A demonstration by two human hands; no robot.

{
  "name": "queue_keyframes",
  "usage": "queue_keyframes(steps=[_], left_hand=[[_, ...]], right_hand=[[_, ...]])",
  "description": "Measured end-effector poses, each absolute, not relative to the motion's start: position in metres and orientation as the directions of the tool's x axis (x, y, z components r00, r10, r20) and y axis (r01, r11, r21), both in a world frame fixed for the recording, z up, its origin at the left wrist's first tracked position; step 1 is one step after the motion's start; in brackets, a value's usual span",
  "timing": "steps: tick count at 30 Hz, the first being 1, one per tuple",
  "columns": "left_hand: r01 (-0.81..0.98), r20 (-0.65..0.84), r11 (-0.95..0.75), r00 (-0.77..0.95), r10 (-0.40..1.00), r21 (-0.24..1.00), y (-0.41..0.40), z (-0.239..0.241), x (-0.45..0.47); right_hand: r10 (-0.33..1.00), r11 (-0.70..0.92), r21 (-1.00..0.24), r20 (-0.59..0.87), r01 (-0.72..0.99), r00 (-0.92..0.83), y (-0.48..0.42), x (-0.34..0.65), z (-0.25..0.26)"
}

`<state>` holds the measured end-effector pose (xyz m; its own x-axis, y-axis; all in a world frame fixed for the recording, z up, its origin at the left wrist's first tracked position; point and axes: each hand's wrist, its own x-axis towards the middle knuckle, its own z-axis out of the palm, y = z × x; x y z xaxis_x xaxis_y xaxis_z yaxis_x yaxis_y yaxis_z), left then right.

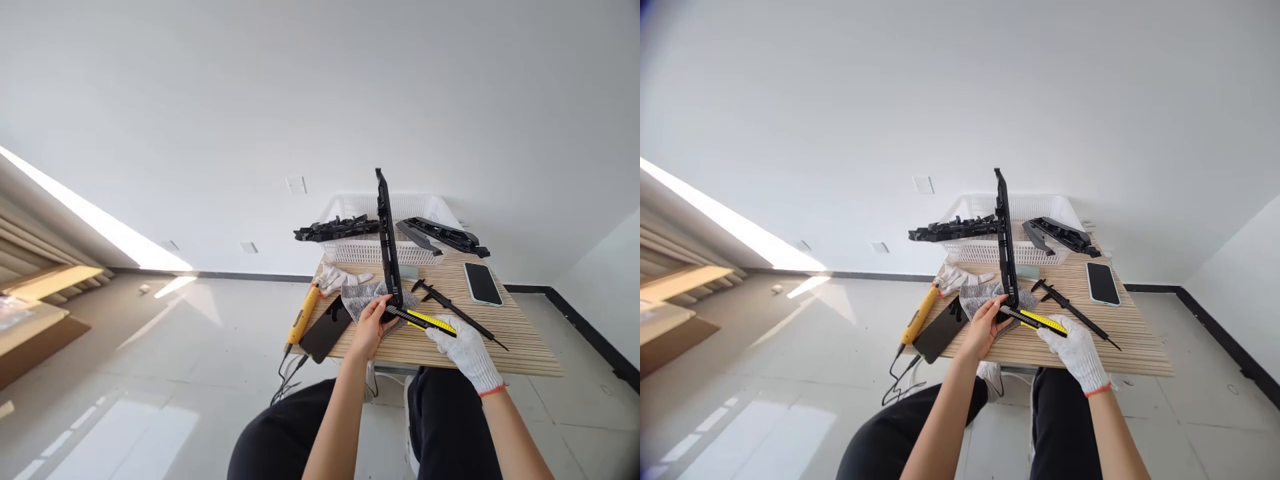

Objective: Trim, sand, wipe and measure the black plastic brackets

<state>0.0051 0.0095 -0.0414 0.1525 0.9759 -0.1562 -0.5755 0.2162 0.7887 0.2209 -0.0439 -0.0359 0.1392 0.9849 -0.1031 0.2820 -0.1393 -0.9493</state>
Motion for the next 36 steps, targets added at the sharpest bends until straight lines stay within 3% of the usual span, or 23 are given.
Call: queue_keyframes(steps=[8,13,36], left_hand=[[-0.546,-0.185,0.210,0.103,0.977,0.811,0.010,-0.044,0.003],[-0.520,-0.203,0.222,0.094,0.975,0.825,0.010,-0.043,0.003],[-0.611,-0.199,0.247,0.146,0.969,0.752,0.013,-0.039,0.002]], right_hand=[[0.980,-0.114,-0.942,-0.056,0.315,0.189,-0.044,0.218,-0.037],[0.981,-0.133,-0.963,-0.095,0.232,0.171,-0.042,0.218,-0.041],[0.974,0.056,-0.965,0.109,0.255,0.200,-0.042,0.207,-0.037]])
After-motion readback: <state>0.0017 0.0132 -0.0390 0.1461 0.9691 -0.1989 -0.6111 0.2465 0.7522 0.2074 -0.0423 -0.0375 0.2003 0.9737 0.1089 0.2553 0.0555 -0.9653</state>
